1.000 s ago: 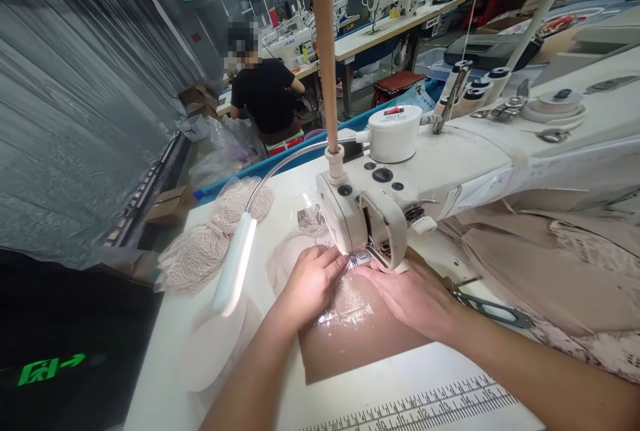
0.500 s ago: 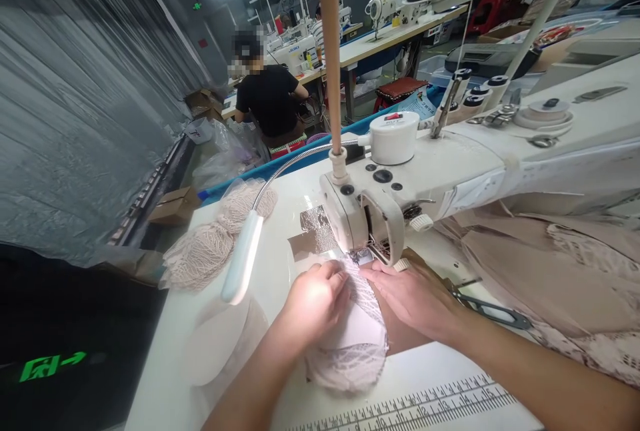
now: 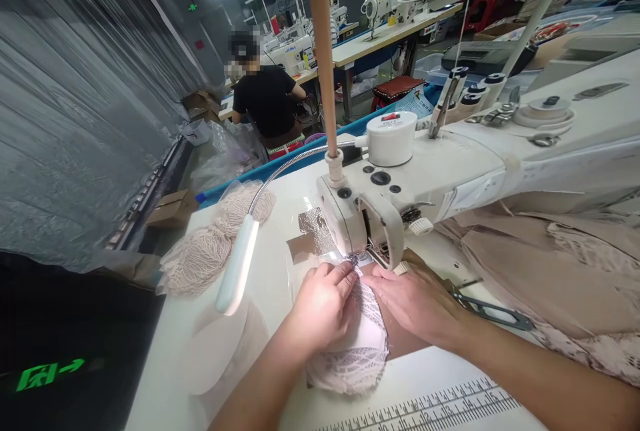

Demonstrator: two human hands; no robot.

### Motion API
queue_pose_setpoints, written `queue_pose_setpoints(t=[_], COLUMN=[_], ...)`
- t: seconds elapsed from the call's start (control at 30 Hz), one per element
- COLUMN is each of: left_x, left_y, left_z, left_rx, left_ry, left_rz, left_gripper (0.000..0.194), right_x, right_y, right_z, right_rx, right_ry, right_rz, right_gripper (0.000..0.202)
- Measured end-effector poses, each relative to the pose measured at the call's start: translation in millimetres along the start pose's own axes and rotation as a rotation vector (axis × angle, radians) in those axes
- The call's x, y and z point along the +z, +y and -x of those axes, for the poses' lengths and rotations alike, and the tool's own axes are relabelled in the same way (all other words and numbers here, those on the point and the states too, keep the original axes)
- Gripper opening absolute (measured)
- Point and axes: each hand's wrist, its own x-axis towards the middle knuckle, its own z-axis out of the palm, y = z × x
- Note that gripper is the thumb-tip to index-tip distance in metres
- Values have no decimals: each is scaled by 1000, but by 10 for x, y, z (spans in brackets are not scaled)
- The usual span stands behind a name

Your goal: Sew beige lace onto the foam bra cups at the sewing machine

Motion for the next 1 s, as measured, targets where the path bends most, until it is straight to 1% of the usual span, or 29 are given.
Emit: queue_pose_setpoints(t=[0.23,0.37,0.47,0.57,0.67,0.83,1.0], left_x=[-3,16,30,44,57,71,87], left_y=[-46,-52,-30,-13,-17,-56,-100], left_z=[36,76,87,78,59,42,48], left_rx=[18,33,39,49,63,82,130], left_ry=[10,48,64,66,71,83,95], left_rz=[1,40,37,9,-19,-56,-44], left_gripper=[41,36,33,34,35,36,38], right_x=[2,-35,-60,-61,-25,46,61], right_y=[28,22,3,-8,3,31,26], right_z=[-2,4,15,21,18,-1,-18], right_rx=[-31,-35,-36,-28,-19,-21,-15], right_ry=[25,33,-17,-68,-76,-45,-33], right_rz=[7,-19,16,59,63,89,127], right_gripper=[31,30,28,26,24,31,36])
